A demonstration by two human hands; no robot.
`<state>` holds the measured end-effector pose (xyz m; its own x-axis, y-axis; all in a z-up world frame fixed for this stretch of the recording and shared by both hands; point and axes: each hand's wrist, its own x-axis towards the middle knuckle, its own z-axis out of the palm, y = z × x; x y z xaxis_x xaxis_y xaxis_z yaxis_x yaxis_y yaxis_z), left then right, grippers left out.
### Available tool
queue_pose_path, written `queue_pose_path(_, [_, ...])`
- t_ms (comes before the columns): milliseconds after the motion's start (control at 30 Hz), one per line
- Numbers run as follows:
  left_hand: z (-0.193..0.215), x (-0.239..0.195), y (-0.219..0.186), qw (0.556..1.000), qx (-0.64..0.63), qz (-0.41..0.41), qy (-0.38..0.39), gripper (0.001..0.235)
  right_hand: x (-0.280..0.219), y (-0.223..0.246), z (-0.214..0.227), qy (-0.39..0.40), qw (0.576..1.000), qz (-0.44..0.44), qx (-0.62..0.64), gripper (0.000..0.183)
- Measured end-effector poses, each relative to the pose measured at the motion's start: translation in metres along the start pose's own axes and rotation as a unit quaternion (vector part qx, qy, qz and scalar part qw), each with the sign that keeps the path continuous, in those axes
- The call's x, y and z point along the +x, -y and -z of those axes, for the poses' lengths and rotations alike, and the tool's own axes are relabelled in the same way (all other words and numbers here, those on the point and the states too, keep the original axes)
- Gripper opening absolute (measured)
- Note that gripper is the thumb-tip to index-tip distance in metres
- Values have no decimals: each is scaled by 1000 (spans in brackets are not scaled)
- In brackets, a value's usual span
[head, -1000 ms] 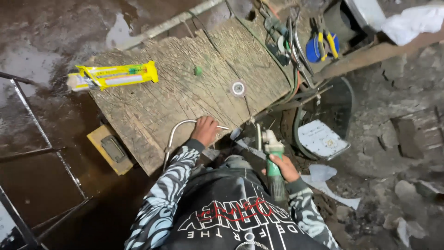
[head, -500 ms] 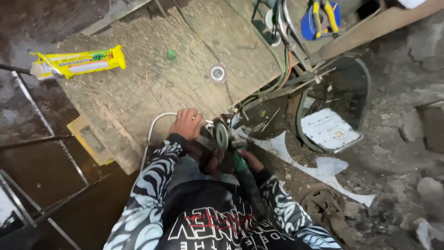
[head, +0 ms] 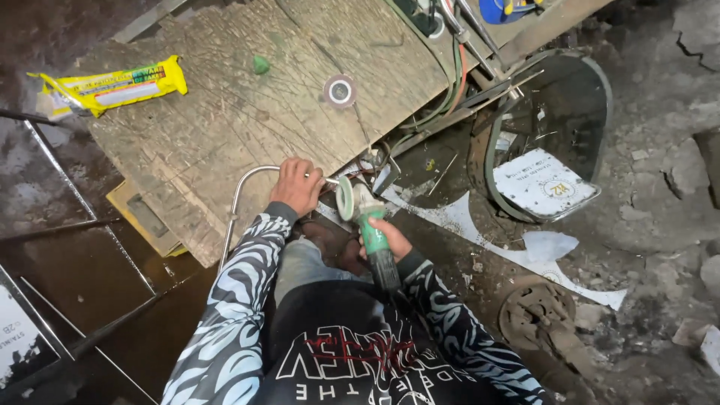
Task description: A person uses a handheld angle grinder to smooth and shape the end of a bent metal rod on a workbench in a workshop.
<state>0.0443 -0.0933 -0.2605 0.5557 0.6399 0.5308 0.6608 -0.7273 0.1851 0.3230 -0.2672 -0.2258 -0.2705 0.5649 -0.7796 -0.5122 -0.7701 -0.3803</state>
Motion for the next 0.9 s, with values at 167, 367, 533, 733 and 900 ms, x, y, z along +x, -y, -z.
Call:
queue_pose_path(167, [3,-4,-4,1000,1,9,9,19,-17,11,-16,-9,1000,13,-19,55])
queue_pose_path(367, [2,-4,-2,1000,13,16,3,17,-18,13,-18,-22,998,39,-36,50])
queue_pose_path(533, [2,-4,-4,1000,16,14,2,17,-16,5,-18,-39,997,55,-30,46])
queue_pose_path(733, [4,-4,-7,1000,15,19,7,17,-17,-2,-29,-52,996,65,-19,42])
queue_pose_path(900, [3,-4,-7,1000,16,22,8,17,-10,-5,-29,-47,997,57,17,45])
